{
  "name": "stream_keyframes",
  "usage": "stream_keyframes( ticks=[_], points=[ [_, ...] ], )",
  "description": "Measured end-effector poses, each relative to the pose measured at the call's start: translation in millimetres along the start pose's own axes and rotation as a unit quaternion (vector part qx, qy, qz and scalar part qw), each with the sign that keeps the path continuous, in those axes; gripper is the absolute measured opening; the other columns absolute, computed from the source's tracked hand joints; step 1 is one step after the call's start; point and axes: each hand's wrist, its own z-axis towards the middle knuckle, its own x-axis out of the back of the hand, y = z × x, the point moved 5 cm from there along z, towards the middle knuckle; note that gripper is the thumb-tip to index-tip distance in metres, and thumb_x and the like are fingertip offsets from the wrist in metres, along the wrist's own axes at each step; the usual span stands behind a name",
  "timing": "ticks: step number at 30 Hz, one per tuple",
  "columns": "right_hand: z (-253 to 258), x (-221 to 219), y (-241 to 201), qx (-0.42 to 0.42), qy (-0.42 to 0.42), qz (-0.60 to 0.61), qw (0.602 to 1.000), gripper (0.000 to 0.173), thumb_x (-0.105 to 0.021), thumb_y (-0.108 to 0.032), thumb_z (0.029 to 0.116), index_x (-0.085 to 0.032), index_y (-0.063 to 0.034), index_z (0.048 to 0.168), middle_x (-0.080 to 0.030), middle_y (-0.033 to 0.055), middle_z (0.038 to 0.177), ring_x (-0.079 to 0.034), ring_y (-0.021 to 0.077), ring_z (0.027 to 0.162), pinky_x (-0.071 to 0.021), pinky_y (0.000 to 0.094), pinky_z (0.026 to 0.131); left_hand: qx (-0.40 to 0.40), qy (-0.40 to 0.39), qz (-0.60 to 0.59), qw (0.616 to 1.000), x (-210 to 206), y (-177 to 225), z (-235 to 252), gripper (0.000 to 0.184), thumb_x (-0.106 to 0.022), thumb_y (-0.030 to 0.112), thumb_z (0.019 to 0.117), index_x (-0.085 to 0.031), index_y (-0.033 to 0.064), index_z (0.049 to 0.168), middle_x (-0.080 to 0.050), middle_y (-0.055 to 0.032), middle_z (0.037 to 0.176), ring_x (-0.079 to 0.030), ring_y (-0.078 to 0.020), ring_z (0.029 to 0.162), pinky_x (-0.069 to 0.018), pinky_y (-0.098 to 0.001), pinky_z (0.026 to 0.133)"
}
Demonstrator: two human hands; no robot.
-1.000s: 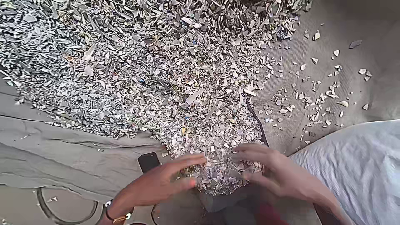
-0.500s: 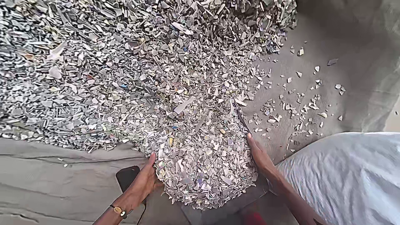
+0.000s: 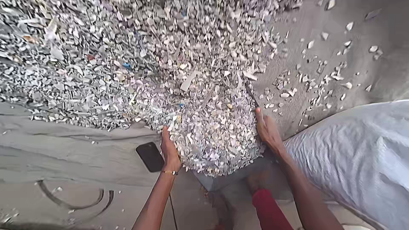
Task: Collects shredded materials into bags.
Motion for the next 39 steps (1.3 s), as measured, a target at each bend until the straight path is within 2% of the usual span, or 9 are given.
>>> stream_keyframes(
  ticks=[3, 6, 8, 12, 17, 21, 26, 34, 39],
  points=[
    [-6, -2, 8, 0.017, -0.006, -0.007, 1.0, 0.077, -0.018, -0.059, 0.1093, -0.056, 0.0002, 0.077, -0.049, 0.0133, 0.062, -0.052, 0.0278, 0.054, -0.0436, 0.0493, 0.052, 0.0, -0.032, -0.005, 0.999, 19, -19, -5, 0.071, -0.029, 0.066, 0.1043, -0.046, 0.0173, 0.152, -0.053, -0.0085, 0.149, -0.052, -0.022, 0.136, -0.0459, -0.0502, 0.109],
    [3, -4, 5, 0.027, -0.014, -0.008, 1.0, 0.071, -0.018, -0.05, 0.1117, -0.055, 0.0015, 0.081, -0.049, 0.0112, 0.068, -0.053, 0.0252, 0.063, -0.0437, 0.0494, 0.064, -0.045, 0.091, 0.146, 0.984, 41, -33, -30, 0.076, -0.031, 0.072, 0.1008, -0.056, 0.0093, 0.136, -0.049, -0.0168, 0.146, -0.046, -0.034, 0.135, -0.0411, -0.0596, 0.105],
    [3, -4, 7, 0.025, -0.013, -0.011, 1.0, 0.071, -0.018, -0.05, 0.1117, -0.057, 0.0024, 0.082, -0.053, 0.0131, 0.071, -0.057, 0.0274, 0.067, -0.0452, 0.0514, 0.067, -0.03, 0.113, 0.228, 0.967, 36, -43, -50, 0.078, -0.021, 0.069, 0.1031, -0.05, 0.0063, 0.141, -0.036, -0.0244, 0.152, -0.038, -0.0442, 0.137, -0.0366, -0.0669, 0.104],
    [9, 1, 5, 0.034, -0.029, -0.02, 0.999, 0.072, -0.019, -0.05, 0.1117, -0.06, 0.0028, 0.084, -0.057, 0.0157, 0.072, -0.061, 0.0317, 0.07, -0.0466, 0.0546, 0.067, -0.011, 0.085, 0.125, 0.988, 6, -47, -68, 0.068, -0.015, 0.048, 0.1117, -0.032, -0.0021, 0.155, -0.036, -0.0254, 0.158, -0.037, -0.0325, 0.147, -0.0303, -0.0499, 0.121],
    [8, 2, 4, 0.04, -0.029, -0.022, 0.999, 0.067, -0.023, -0.045, 0.1127, -0.059, 0.0027, 0.08, -0.055, 0.0152, 0.069, -0.06, 0.0322, 0.068, -0.0455, 0.0537, 0.067, -0.047, 0.091, 0.163, 0.981, 21, -64, -84, 0.052, -0.03, 0.034, 0.113, -0.044, -0.0049, 0.145, -0.054, -0.0262, 0.14, -0.055, -0.0316, 0.128, -0.044, -0.0473, 0.107],
    [11, -3, 8, 0.043, -0.056, 0.028, 0.997, 0.065, -0.021, -0.045, 0.1127, -0.057, 0.0005, 0.083, -0.052, 0.0115, 0.069, -0.056, 0.0269, 0.066, -0.0447, 0.0499, 0.065, 0.157, -0.076, -0.052, 0.983, 20, -108, -102, 0.073, -0.01, 0.061, 0.1072, -0.012, 0.0165, 0.165, -0.013, -0.013, 0.171, -0.021, -0.029, 0.156, -0.0276, -0.0561, 0.121],
    [7, 0, 2, -0.022, -0.086, 0.083, 0.993, 0.065, -0.021, -0.047, 0.1129, -0.062, 0.0017, 0.099, -0.056, 0.0132, 0.083, -0.057, 0.0241, 0.078, -0.0463, 0.0476, 0.075, 0.095, -0.03, -0.206, 0.973, -3, -90, -68, 0.069, -0.008, 0.059, 0.1075, -0.036, 0.0189, 0.156, -0.049, -0.0067, 0.153, -0.049, -0.0198, 0.139, -0.0445, -0.0496, 0.112],
    [-57, 17, 26, -0.044, -0.052, 0.122, 0.99, 0.082, -0.022, -0.079, 0.0982, -0.058, -0.0061, 0.089, -0.051, 0.0122, 0.074, -0.053, 0.0246, 0.063, -0.0436, 0.0447, 0.055, -0.02, 0.044, -0.144, 0.988, 19, -55, -100, 0.065, -0.01, 0.051, 0.1103, -0.032, 0.0131, 0.158, -0.042, -0.0096, 0.158, -0.045, -0.0173, 0.142, -0.0402, -0.0412, 0.116],
    [-89, 36, 6, 0.022, 0.003, 0.285, 0.958, 0.076, -0.019, -0.068, 0.1036, -0.064, -0.0069, 0.11, -0.065, 0.0031, 0.094, -0.064, 0.0078, 0.093, -0.0547, 0.037, 0.086, -0.123, 0.018, -0.211, 0.97, 53, 1, -138, 0.063, -0.006, 0.047, 0.1104, -0.035, 0.009, 0.152, -0.058, -0.0071, 0.138, -0.059, -0.0117, 0.124, -0.0519, -0.0353, 0.103]
  ],
)
